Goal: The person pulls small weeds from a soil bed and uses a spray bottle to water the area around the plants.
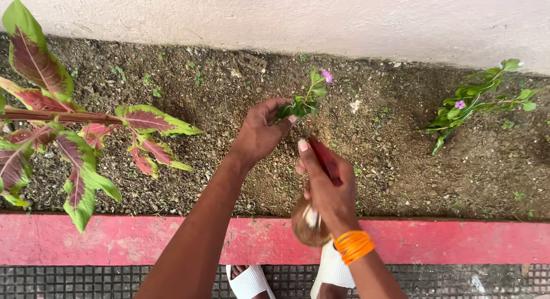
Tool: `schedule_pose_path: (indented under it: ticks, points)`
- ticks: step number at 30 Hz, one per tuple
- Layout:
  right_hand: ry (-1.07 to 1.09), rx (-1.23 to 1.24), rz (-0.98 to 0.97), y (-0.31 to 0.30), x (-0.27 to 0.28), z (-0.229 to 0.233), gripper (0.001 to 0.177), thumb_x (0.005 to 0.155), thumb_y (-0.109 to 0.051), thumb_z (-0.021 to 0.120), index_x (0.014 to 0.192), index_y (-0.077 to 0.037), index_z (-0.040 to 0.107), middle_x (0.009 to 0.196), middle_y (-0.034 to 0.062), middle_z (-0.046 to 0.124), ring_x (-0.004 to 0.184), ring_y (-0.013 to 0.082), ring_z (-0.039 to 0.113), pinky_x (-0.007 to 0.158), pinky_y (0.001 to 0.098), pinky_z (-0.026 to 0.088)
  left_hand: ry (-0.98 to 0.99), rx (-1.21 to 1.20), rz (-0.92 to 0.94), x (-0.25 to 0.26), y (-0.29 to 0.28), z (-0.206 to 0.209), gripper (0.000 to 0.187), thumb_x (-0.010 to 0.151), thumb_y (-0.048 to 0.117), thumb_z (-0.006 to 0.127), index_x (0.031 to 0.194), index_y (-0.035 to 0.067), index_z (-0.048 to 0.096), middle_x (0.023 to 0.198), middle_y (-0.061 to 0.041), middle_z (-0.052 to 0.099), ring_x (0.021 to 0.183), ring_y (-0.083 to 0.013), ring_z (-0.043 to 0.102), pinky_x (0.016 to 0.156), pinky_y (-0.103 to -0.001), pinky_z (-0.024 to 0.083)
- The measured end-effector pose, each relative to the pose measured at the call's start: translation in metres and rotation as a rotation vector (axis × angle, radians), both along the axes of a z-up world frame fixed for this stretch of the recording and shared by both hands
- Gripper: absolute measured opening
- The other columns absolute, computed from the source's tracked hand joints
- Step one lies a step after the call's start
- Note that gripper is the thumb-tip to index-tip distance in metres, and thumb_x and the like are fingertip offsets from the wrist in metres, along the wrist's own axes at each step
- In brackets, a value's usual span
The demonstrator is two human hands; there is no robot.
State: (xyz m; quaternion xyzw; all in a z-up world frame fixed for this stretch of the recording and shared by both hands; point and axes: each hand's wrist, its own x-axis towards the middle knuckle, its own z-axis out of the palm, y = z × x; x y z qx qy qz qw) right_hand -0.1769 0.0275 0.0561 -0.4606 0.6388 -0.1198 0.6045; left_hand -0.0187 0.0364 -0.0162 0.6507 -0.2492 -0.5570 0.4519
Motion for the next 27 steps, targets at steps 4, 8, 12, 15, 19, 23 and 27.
schedule_pose_path:
  ticks: [4,8,12,15,19,23,27]
  points:
    - [-0.06,-0.063,0.099,-0.008,0.008,-0.006,0.043,0.089,-0.044,0.067,0.119,-0.012,0.072,0.075,-0.0001,0.071,0.044,0.0043,0.052,0.038,0.0226,0.044,-0.01,-0.018,0.008,0.001,0.0,-0.001,0.032,0.094,0.004,0.06,0.124,0.01,0.069,0.117,-0.004,0.071,0.108,-0.015,0.065,0.099,-0.036,0.054]
    - [-0.059,-0.056,0.069,-0.005,0.011,-0.01,0.05,0.097,-0.044,0.069,0.11,0.004,0.076,0.073,0.0049,0.06,0.048,0.0059,0.047,0.04,0.0239,0.037,0.082,-0.018,0.036,0.001,0.0,-0.005,0.031,0.096,0.004,0.061,0.126,0.007,0.064,0.114,-0.009,0.07,0.105,-0.0196,0.065,0.097,-0.037,0.056]
    - [-0.075,-0.038,0.136,-0.01,0.006,-0.007,0.044,0.089,-0.045,0.066,0.12,-0.013,0.068,0.079,-0.0056,0.07,0.055,-0.0015,0.06,0.041,0.0215,0.048,0.022,-0.023,0.019,0.005,0.0,-0.004,0.041,0.089,-0.004,0.059,0.129,0.004,0.062,0.119,-0.012,0.07,0.11,-0.0238,0.067,0.1,-0.037,0.058]
    - [-0.045,-0.054,0.144,-0.005,0.0,-0.009,0.045,0.088,-0.048,0.067,0.107,-0.007,0.073,0.071,-0.0021,0.07,0.043,0.0061,0.053,0.038,0.0246,0.045,0.007,0.007,0.019,0.002,0.001,-0.002,0.043,0.088,-0.005,0.058,0.129,0.006,0.062,0.121,-0.01,0.07,0.11,-0.0209,0.067,0.1,-0.036,0.058]
    - [0.027,-0.037,0.136,0.004,0.0,-0.014,0.044,0.09,-0.047,0.069,0.104,-0.006,0.077,0.069,0.0021,0.066,0.045,0.0062,0.051,0.039,0.0253,0.042,0.017,-0.022,0.043,0.005,0.0,0.001,0.042,0.091,-0.003,0.055,0.131,0.009,0.062,0.124,-0.007,0.07,0.107,-0.0118,0.067,0.095,-0.031,0.056]
    - [-0.076,-0.136,0.193,0.002,-0.006,-0.013,0.038,0.094,-0.042,0.071,0.099,-0.004,0.073,0.07,0.0017,0.061,0.049,0.0037,0.053,0.042,0.0231,0.048,0.035,0.156,0.102,0.007,0.006,0.007,0.037,0.093,0.002,0.053,0.128,0.011,0.065,0.109,-0.009,0.071,0.075,-0.0171,0.053,0.064,-0.034,0.045]
    - [-0.113,-0.085,0.083,0.003,-0.006,-0.013,0.036,0.089,-0.039,0.069,0.103,-0.006,0.071,0.075,-0.0003,0.072,0.043,0.006,0.052,0.037,0.025,0.045,0.058,0.129,0.118,0.007,0.011,-0.002,0.035,0.093,0.002,0.055,0.124,0.009,0.07,0.099,-0.006,0.066,0.076,-0.0133,0.053,0.068,-0.03,0.047]
